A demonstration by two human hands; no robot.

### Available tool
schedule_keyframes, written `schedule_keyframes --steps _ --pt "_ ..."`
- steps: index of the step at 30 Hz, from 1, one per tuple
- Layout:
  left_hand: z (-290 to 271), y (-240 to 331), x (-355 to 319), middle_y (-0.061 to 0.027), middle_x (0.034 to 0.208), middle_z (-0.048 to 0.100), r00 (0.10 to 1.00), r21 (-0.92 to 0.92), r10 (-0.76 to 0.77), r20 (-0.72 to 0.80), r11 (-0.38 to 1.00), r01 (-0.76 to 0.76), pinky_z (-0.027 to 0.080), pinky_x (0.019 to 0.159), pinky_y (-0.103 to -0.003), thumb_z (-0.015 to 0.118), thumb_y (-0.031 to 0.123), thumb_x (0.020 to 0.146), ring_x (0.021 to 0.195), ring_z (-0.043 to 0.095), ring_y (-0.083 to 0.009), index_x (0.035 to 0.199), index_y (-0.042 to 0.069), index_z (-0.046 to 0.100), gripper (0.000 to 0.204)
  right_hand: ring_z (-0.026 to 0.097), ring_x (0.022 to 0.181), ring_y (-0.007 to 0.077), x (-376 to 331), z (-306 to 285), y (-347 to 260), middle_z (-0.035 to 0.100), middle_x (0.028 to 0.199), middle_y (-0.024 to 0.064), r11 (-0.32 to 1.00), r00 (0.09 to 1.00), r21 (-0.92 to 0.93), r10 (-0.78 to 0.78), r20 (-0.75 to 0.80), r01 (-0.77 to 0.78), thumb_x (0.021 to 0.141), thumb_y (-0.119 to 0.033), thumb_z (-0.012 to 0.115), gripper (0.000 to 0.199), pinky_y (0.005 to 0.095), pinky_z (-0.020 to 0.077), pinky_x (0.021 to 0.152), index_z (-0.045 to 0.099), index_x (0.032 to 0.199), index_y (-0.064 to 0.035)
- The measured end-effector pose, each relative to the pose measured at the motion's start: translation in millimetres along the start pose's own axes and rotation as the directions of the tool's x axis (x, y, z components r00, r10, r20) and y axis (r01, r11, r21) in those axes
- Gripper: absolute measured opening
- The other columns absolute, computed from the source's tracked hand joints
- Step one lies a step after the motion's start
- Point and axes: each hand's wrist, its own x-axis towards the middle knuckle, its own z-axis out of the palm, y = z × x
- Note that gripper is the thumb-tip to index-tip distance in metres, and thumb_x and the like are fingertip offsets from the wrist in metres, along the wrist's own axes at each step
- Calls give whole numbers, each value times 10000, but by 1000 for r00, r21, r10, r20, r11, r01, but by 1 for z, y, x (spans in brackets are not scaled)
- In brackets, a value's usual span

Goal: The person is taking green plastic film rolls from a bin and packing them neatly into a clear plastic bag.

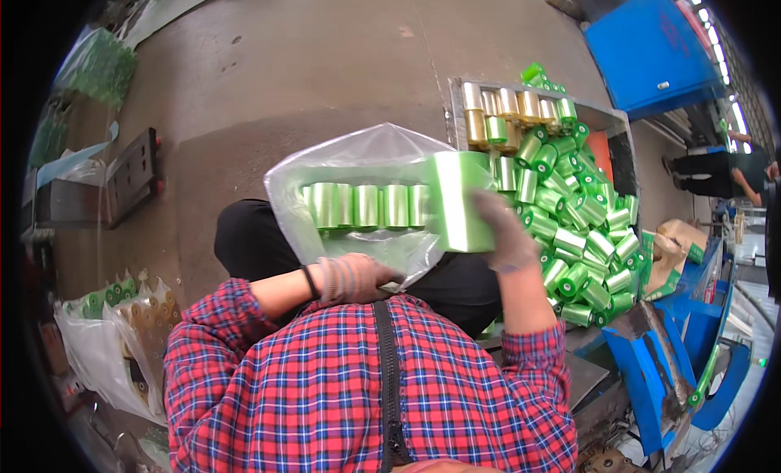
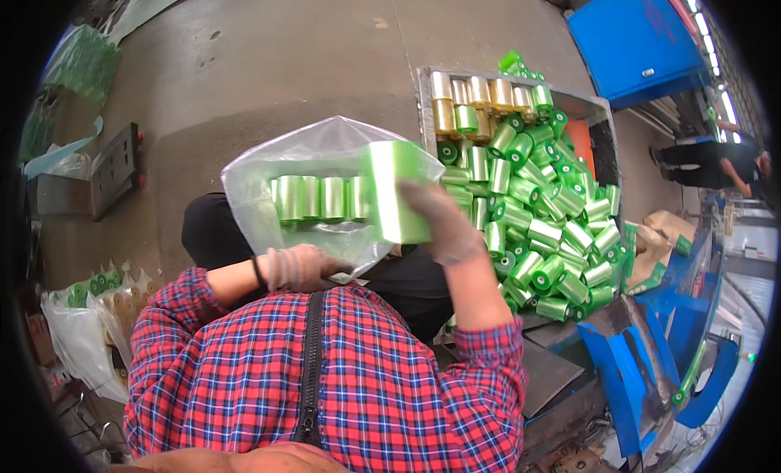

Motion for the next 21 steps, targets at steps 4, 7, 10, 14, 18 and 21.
schedule_keyframes --steps 4,7,10,14,18,21 --pt "32 -30 20 -176 946 612 990 -39 134 -43 990 -136 445 795 -425 538 332 773 927 555 -367 1136 122 526 419 555 964 346 115 84 102 522 1040 275 460 947 -877 320 20 -137 857 -341 490 503 355 437 842 368 1304 -145" --pt "36 -40 23 -178 968 607 997 -27 32 69 999 -30 438 798 -424 559 377 762 945 548 -366 1102 100 545 439 502 1057 374 140 123 154 476 1142 300 543 812 -604 404 -422 -584 760 -585 513 898 358 394 907 199 1342 24" --pt "44 -56 27 -178 958 606 996 -158 78 36 985 -72 441 788 -408 585 330 759 923 556 -362 1114 99 520 428 363 1215 354 158 136 201 313 1302 317 509 811 -636 281 -514 -580 760 -572 511 944 362 313 1001 166 1298 123" --pt "21 -62 -5 -198 1009 590 996 -248 85 1 965 -82 431 828 -388 562 278 792 951 556 -352 1174 85 497 433 614 822 329 167 101 107 622 919 222 454 865 -878 491 102 -154 812 -438 513 578 394 478 771 516 1071 80" --pt "-11 -49 -35 -187 1048 587 994 -340 -81 70 935 100 435 839 -366 528 338 821 963 565 -325 1178 100 519 428 561 538 148 164 -89 102 527 592 48 -468 958 -877 -184 220 111 776 -150 540 121 325 433 427 555 770 -30" --pt "-29 -45 -39 -188 1036 596 980 -330 -176 90 923 196 427 836 -334 552 384 817 943 577 -297 1157 50 528 477 595 828 357 126 -173 53 613 860 242 677 708 -668 -306 -637 -309 712 -422 603 492 375 456 756 615 896 35"
